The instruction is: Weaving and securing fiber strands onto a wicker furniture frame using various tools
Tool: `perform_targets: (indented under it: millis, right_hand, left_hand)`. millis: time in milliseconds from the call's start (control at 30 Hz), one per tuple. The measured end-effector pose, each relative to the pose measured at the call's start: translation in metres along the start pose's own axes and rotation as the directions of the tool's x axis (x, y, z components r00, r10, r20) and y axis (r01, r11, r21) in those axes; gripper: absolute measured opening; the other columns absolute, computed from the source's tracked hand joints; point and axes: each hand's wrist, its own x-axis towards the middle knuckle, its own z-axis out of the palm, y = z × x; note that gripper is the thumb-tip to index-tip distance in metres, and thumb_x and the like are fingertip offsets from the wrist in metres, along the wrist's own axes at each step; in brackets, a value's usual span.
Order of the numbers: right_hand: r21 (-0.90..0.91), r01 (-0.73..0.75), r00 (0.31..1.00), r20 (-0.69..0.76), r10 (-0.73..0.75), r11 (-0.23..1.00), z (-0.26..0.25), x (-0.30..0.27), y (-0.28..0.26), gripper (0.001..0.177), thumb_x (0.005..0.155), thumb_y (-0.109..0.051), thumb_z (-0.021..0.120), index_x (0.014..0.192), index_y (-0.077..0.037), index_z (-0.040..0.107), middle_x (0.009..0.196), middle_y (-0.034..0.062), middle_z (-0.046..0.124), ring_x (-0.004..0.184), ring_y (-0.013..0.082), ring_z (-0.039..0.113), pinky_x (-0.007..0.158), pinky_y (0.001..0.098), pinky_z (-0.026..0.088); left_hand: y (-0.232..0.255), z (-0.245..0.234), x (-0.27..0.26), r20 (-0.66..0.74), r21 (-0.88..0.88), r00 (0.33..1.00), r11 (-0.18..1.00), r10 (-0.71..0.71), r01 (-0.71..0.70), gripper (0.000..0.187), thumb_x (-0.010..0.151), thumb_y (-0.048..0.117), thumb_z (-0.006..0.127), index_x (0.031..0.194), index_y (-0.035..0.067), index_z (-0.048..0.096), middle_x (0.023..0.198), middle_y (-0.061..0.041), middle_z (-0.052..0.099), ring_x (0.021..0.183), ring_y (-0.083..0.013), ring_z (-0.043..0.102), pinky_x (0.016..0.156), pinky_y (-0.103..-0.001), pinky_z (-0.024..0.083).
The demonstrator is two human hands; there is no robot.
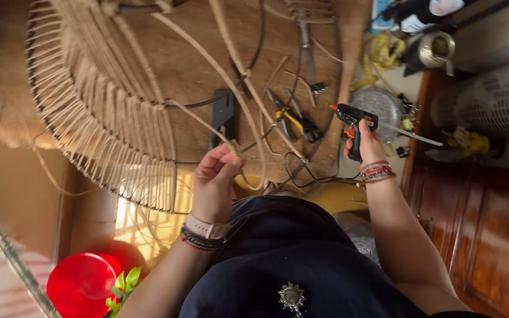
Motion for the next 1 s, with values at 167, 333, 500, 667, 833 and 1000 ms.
perform_targets:
  millis: [167, 333, 500, 667, 833, 1000]
  right_hand:
    - [-0.11, -0.189, 0.96, -0.229, 0.16, 0.976, -0.062, 0.113, 0.097, 0.046, 0.101, -0.049, 0.06, 0.094, -0.004, 0.065, 0.065, 0.0119, 0.067, 0.048, 0.0266, 0.068, 0.04, 0.0393, 0.056]
    - [-0.467, -0.333, 0.928, -0.318, 0.196, 0.819, -0.069, 0.138, 0.118, 0.071, 0.081, -0.073, 0.075, 0.12, -0.014, 0.072, 0.1, 0.0078, 0.076, 0.091, 0.0259, 0.075, 0.069, 0.0374, 0.063]
    - [-0.812, -0.131, 0.991, -0.111, 0.069, 0.568, -0.062, 0.096, 0.083, 0.055, 0.09, -0.05, 0.072, 0.12, -0.005, 0.072, 0.113, 0.0209, 0.074, 0.109, 0.0383, 0.07, 0.089, 0.052, 0.058]
    - [-0.782, 0.5, 0.837, 0.326, -0.44, 0.372, 0.006, -0.022, -0.023, 0.043, 0.091, -0.032, 0.075, 0.128, -0.011, 0.069, 0.122, 0.0141, 0.065, 0.111, 0.0384, 0.066, 0.093, 0.0501, 0.054]
    - [0.019, 0.882, 0.39, 0.529, -0.754, 0.47, 0.096, -0.149, -0.122, 0.049, 0.089, -0.025, 0.077, 0.134, -0.01, 0.069, 0.125, 0.0138, 0.064, 0.115, 0.033, 0.064, 0.091, 0.0404, 0.056]
    - [0.278, 0.854, 0.188, 0.624, -0.759, 0.44, 0.118, -0.176, -0.145, 0.017, 0.094, -0.016, 0.069, 0.107, -0.012, 0.079, 0.112, 0.0109, 0.07, 0.108, 0.0274, 0.066, 0.09, 0.0404, 0.058]
  left_hand:
    - [0.025, 0.02, -0.009, -0.011, 0.029, 1.0, 0.999, -0.019, 0.019, 0.033, 0.086, -0.005, 0.074, 0.119, 0.0, 0.068, 0.089, -0.011, 0.075, 0.079, -0.0183, 0.075, 0.075, -0.025, 0.062]
    - [0.019, 0.019, -0.008, -0.043, 0.026, 0.999, 1.0, 0.001, 0.0, 0.032, 0.087, -0.005, 0.075, 0.118, 0.0, 0.066, 0.087, -0.011, 0.073, 0.079, -0.0192, 0.075, 0.074, -0.024, 0.061]
    - [0.015, 0.025, -0.01, -0.072, -0.002, 0.997, 1.0, 0.01, -0.01, 0.03, 0.087, -0.007, 0.072, 0.115, 0.003, 0.067, 0.086, -0.007, 0.071, 0.076, -0.0147, 0.072, 0.071, -0.021, 0.059]
    - [0.0, 0.035, -0.006, -0.104, -0.045, 0.991, 0.995, 0.084, -0.089, 0.027, 0.088, -0.009, 0.067, 0.112, 0.004, 0.067, 0.08, -0.006, 0.067, 0.069, -0.0112, 0.064, 0.068, -0.019, 0.054]
    - [0.002, 0.044, -0.007, -0.106, -0.086, 0.989, 0.99, 0.099, -0.108, 0.031, 0.083, -0.012, 0.068, 0.11, 0.004, 0.067, 0.079, -0.006, 0.069, 0.066, -0.0093, 0.064, 0.067, -0.02, 0.056]
    - [0.013, 0.043, -0.014, -0.023, -0.13, 0.998, 0.99, 0.056, -0.059, 0.029, 0.086, -0.008, 0.073, 0.113, 0.001, 0.068, 0.086, -0.008, 0.076, 0.072, -0.0108, 0.073, 0.064, -0.018, 0.058]
